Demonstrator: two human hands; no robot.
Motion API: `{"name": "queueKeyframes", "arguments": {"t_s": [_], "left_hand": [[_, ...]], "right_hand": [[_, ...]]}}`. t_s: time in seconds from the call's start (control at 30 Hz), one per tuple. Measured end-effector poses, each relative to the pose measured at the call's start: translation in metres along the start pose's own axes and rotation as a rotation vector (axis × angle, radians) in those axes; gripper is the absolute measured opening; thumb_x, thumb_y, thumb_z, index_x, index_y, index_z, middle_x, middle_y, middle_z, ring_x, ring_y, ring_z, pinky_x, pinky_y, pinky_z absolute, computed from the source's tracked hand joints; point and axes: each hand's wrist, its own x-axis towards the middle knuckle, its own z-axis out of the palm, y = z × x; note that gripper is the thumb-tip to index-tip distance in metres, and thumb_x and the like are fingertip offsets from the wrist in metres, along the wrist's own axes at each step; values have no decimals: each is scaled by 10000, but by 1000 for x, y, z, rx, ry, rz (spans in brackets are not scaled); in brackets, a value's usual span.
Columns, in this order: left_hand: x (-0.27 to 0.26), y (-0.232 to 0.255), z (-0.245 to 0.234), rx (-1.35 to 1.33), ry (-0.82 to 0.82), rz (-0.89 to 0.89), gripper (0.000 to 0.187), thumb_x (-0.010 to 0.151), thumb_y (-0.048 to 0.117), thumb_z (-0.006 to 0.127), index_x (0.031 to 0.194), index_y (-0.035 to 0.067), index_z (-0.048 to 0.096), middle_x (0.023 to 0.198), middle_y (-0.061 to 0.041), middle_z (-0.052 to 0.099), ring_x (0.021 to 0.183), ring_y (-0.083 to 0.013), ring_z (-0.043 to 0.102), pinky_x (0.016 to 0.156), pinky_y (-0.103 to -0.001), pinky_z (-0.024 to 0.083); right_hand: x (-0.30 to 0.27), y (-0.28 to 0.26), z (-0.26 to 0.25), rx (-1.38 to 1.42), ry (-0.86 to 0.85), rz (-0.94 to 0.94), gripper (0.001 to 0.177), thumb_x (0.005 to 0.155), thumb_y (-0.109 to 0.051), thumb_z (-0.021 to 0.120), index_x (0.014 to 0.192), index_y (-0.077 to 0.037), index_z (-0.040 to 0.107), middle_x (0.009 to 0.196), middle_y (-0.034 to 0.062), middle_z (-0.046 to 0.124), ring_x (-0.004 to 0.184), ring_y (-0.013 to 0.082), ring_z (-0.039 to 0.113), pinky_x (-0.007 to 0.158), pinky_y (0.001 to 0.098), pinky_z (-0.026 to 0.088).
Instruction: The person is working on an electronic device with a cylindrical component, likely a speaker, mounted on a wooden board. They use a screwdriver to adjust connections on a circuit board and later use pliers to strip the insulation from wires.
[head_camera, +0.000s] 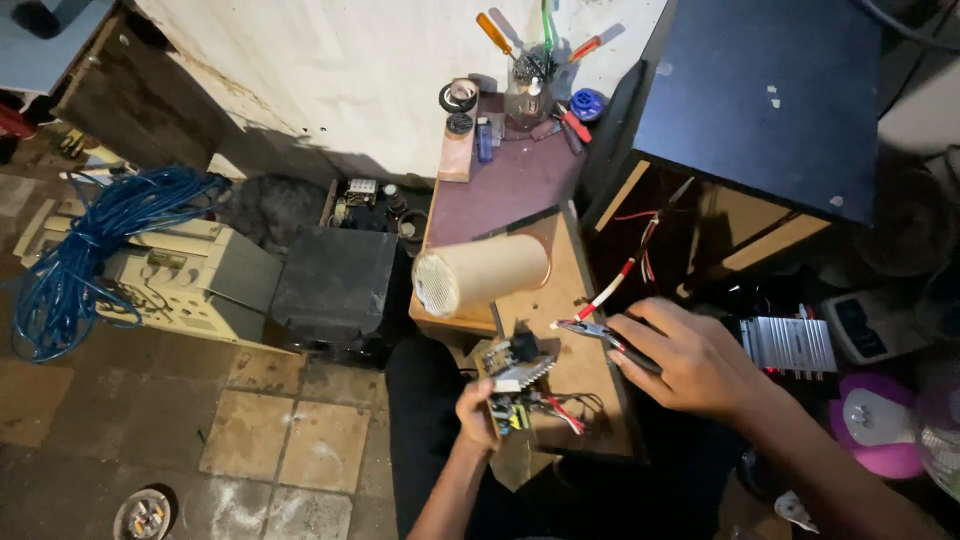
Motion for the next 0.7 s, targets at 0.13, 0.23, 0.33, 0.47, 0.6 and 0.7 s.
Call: {"name": "queueKeyframes", "arguments": {"t_s": [0.13,0.23,0.33,0.47,0.6,0.7], "left_hand": [[-14,-18,39,20,-100,48,931,690,236,754,1507,-15,387,1329,-267,614,1165,-408,631,1030,-539,496],[-15,-18,53,80,-104,68,946,688,223,761,1536,67,372,1365,-237,608,1196,-394,627,1051,-530,482],[5,-42,32,96,-153,89,931,696,210,748,1548,125,381,1385,-256,587,1196,-406,628,1013,-587,484],[11,-52,42,-18,-50,142,1093,607,38,797,1583,163,320,1464,-290,509,1262,-474,577,1014,-643,482],[10,-56,54,15,-23,187,1129,576,27,820,1580,143,316,1476,-266,508,1291,-444,557,1042,-627,468],[5,-50,80,75,-17,202,1124,634,-16,821,1582,138,237,1485,-281,477,1319,-445,547,1042,-574,496]], "right_hand": [[-20,13,13,41,-35,83,334,938,-252,659,1201,-47,667,1092,135,641,842,256,688,651,336,574],[-22,15,12,16,-77,95,375,941,-277,658,1241,-53,658,1098,126,632,777,245,684,608,340,578],[-24,18,19,-16,-83,89,393,937,-311,652,1276,-112,652,1112,113,622,768,288,684,598,363,566],[-22,24,19,7,-164,46,382,883,-300,691,1245,-182,664,1104,95,638,745,370,711,618,405,577],[-20,24,15,-23,-209,76,352,936,-334,629,1251,-177,631,1138,113,634,773,381,720,630,414,576],[-16,28,12,80,-274,101,324,926,-300,644,1214,-152,654,1128,153,666,759,455,711,621,467,581]]}}
